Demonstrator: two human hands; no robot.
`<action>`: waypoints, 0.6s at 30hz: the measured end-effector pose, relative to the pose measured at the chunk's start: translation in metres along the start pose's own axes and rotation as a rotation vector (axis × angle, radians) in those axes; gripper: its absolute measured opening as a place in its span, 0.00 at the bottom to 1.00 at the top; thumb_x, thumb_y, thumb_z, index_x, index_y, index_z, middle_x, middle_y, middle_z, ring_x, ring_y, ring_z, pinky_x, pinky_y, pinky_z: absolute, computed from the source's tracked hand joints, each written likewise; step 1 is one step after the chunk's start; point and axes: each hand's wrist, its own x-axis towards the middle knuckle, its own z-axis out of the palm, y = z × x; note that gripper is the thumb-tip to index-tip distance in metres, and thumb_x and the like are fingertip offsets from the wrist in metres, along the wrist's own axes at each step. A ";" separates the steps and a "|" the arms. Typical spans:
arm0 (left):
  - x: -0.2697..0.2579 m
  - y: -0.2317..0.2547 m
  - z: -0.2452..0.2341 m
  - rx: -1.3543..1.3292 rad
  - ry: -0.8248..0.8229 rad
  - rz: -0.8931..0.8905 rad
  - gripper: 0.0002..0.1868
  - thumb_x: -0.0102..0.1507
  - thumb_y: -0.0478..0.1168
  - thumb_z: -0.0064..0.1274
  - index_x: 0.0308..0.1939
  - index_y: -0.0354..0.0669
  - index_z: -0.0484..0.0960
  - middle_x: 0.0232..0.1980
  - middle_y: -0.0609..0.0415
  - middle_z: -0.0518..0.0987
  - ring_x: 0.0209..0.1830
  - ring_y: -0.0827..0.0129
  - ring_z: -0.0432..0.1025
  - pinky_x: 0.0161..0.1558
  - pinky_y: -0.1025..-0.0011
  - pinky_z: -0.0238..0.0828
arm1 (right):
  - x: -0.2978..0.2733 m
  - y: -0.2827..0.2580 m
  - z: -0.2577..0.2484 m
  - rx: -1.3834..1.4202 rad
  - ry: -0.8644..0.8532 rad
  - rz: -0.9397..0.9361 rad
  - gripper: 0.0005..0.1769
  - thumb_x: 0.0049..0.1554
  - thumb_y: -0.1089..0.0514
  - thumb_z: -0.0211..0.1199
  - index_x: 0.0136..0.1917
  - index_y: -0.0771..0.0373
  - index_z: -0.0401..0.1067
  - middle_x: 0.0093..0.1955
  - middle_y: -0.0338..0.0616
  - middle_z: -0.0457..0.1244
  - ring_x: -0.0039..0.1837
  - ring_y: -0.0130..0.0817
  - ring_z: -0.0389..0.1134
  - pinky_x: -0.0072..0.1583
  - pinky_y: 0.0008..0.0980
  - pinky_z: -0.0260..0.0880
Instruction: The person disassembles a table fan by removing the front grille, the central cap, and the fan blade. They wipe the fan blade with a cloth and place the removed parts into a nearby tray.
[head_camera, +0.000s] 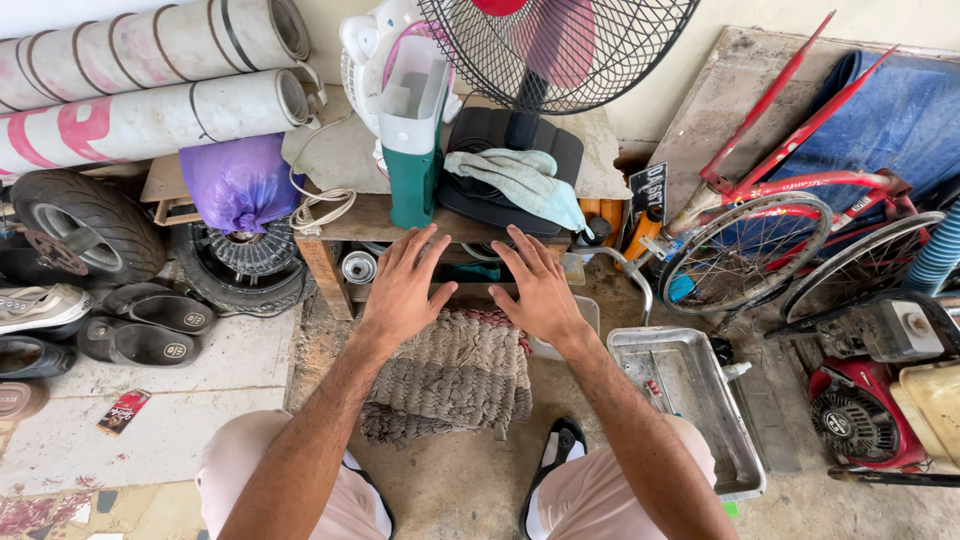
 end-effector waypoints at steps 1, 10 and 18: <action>0.002 -0.001 -0.002 0.001 0.007 -0.004 0.39 0.64 0.52 0.60 0.74 0.45 0.62 0.76 0.43 0.59 0.76 0.45 0.55 0.71 0.43 0.53 | 0.002 -0.002 0.000 -0.004 0.003 -0.012 0.39 0.57 0.48 0.68 0.77 0.51 0.58 0.84 0.49 0.44 0.82 0.54 0.46 0.75 0.61 0.53; 0.019 -0.014 -0.029 -0.046 0.081 -0.052 0.37 0.64 0.50 0.60 0.74 0.45 0.63 0.76 0.43 0.61 0.76 0.47 0.57 0.69 0.44 0.58 | 0.035 -0.018 -0.015 -0.033 0.007 -0.062 0.40 0.56 0.48 0.69 0.77 0.52 0.58 0.83 0.50 0.45 0.82 0.55 0.47 0.72 0.60 0.57; 0.029 -0.023 -0.055 -0.153 0.197 -0.100 0.36 0.63 0.49 0.62 0.72 0.45 0.65 0.73 0.44 0.66 0.73 0.47 0.62 0.68 0.49 0.61 | 0.090 -0.039 -0.030 -0.027 0.059 -0.137 0.39 0.56 0.48 0.68 0.76 0.53 0.58 0.83 0.50 0.46 0.81 0.56 0.50 0.71 0.59 0.61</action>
